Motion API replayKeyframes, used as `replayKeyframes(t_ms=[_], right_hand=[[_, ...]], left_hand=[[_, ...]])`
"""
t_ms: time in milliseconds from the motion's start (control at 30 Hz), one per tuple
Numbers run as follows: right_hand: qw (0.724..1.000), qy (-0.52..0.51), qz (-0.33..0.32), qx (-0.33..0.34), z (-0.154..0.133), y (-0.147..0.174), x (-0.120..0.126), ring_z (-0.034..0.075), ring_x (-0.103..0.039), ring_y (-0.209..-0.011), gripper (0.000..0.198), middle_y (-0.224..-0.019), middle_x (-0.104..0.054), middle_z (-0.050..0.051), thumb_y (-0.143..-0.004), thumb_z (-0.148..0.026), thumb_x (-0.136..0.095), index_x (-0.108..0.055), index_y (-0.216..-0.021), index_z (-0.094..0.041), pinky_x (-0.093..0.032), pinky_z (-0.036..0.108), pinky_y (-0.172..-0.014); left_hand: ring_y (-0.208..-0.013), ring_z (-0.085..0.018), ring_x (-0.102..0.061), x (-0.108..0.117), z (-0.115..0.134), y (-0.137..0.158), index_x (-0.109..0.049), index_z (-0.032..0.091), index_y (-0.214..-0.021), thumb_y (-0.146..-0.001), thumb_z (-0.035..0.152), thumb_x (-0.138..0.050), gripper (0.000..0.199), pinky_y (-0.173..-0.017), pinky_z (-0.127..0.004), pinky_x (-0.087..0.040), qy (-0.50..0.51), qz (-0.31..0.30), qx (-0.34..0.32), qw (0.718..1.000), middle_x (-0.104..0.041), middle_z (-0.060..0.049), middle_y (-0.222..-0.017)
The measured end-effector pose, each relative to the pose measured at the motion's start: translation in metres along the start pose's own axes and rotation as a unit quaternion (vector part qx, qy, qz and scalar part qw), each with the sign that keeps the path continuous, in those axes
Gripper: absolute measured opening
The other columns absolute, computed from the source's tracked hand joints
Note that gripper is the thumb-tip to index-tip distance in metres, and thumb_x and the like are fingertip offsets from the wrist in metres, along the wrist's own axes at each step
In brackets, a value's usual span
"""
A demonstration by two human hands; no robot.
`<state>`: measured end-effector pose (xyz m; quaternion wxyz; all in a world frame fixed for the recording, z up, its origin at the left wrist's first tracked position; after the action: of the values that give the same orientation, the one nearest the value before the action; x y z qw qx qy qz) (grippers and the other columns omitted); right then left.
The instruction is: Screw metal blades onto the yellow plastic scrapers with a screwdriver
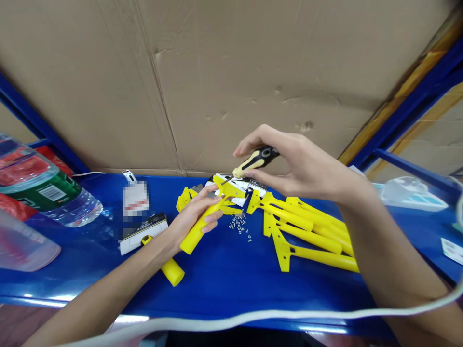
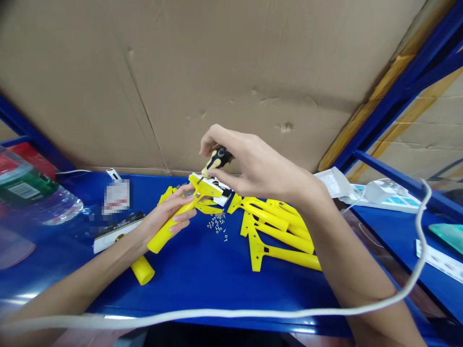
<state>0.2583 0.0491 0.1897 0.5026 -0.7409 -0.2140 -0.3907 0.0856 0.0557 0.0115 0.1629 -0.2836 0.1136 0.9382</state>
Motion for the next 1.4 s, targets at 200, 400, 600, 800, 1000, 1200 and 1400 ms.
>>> replayKeyframes(t_ms=[200, 400, 600, 800, 1000, 1200, 1400], right_hand=[[0.999, 0.018, 0.037, 0.004, 0.004, 0.001, 0.007, 0.022, -0.07, -0.082, 0.024, -0.097, -0.077, 0.004, -0.098, -0.044, -0.076, -0.068, -0.104, -0.023, -0.054, 0.038, -0.076], [0.999, 0.031, 0.016, -0.022, 0.005, 0.002, 0.007, 0.023, -0.069, -0.08, 0.02, -0.094, -0.076, 0.003, -0.099, -0.044, -0.074, -0.068, -0.101, -0.025, -0.053, 0.039, -0.075], [1.0, 0.005, -0.006, -0.015, 0.002, 0.001, -0.001, 0.024, -0.072, -0.091, 0.025, -0.109, -0.077, 0.006, -0.099, -0.039, -0.074, -0.065, -0.117, -0.024, -0.054, 0.038, -0.077], [0.999, 0.024, 0.012, -0.02, 0.005, 0.001, 0.002, 0.023, -0.071, -0.086, 0.023, -0.101, -0.076, 0.005, -0.097, -0.04, -0.077, -0.068, -0.11, -0.024, -0.053, 0.037, -0.077], [1.0, -0.014, 0.004, -0.022, 0.005, 0.001, 0.002, 0.026, -0.072, -0.096, 0.021, -0.111, -0.078, 0.007, -0.096, -0.037, -0.076, -0.07, -0.112, -0.025, -0.057, 0.041, -0.086], [0.999, 0.023, 0.022, -0.021, 0.007, 0.001, 0.004, 0.027, -0.072, -0.096, 0.025, -0.107, -0.076, 0.006, -0.097, -0.045, -0.076, -0.069, -0.112, -0.026, -0.056, 0.043, -0.087], [1.0, -0.005, 0.017, -0.016, 0.007, 0.002, 0.003, 0.028, -0.072, -0.1, 0.027, -0.115, -0.076, 0.008, -0.098, -0.042, -0.075, -0.068, -0.118, -0.026, -0.058, 0.044, -0.088]], left_hand=[[-0.042, -0.001, -0.045, -0.004, 0.003, 0.003, -0.052, 0.025, -0.128, -0.095, 0.016, -0.075, 0.042, -0.032, -0.014, -0.034, -0.005, 0.0, -0.001, 1.0, -0.07, -0.004, -0.108], [-0.042, 0.0, -0.045, -0.004, 0.008, 0.004, -0.051, 0.024, -0.124, -0.096, 0.013, -0.072, 0.037, -0.032, -0.013, -0.034, 0.009, 0.02, -0.011, 1.0, -0.071, -0.005, -0.112], [-0.043, -0.001, -0.046, -0.002, 0.004, 0.002, -0.052, 0.024, -0.126, -0.095, 0.014, -0.074, 0.039, -0.032, -0.014, -0.034, 0.009, 0.013, -0.005, 1.0, -0.07, -0.004, -0.109], [-0.044, -0.002, -0.047, 0.001, -0.002, 0.0, -0.053, 0.026, -0.132, -0.095, 0.018, -0.077, 0.045, -0.034, -0.014, -0.036, 0.005, -0.006, 0.007, 1.0, -0.069, -0.004, -0.107], [-0.044, -0.001, -0.048, 0.0, 0.002, 0.002, -0.053, 0.025, -0.128, -0.095, 0.015, -0.075, 0.04, -0.033, -0.014, -0.035, 0.01, 0.006, -0.002, 1.0, -0.07, -0.005, -0.113], [-0.043, 0.0, -0.046, -0.004, 0.014, 0.006, -0.058, 0.023, -0.124, -0.094, 0.012, -0.075, 0.036, -0.032, -0.013, -0.036, 0.016, 0.019, -0.024, 0.999, -0.07, -0.006, -0.114], [-0.043, 0.0, -0.044, -0.003, 0.018, 0.005, -0.059, 0.023, -0.122, -0.093, 0.012, -0.074, 0.035, -0.032, -0.012, -0.035, 0.004, 0.02, -0.034, 0.999, -0.072, -0.006, -0.114]])
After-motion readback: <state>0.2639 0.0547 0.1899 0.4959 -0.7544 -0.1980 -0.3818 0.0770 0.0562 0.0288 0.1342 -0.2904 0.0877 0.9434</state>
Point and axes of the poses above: each hand's wrist, its own y-axis away from the middle knuckle, its own x-axis out of the back of the hand, z = x × y, the point moved 7 cm from there along -y, towards the middle knuckle
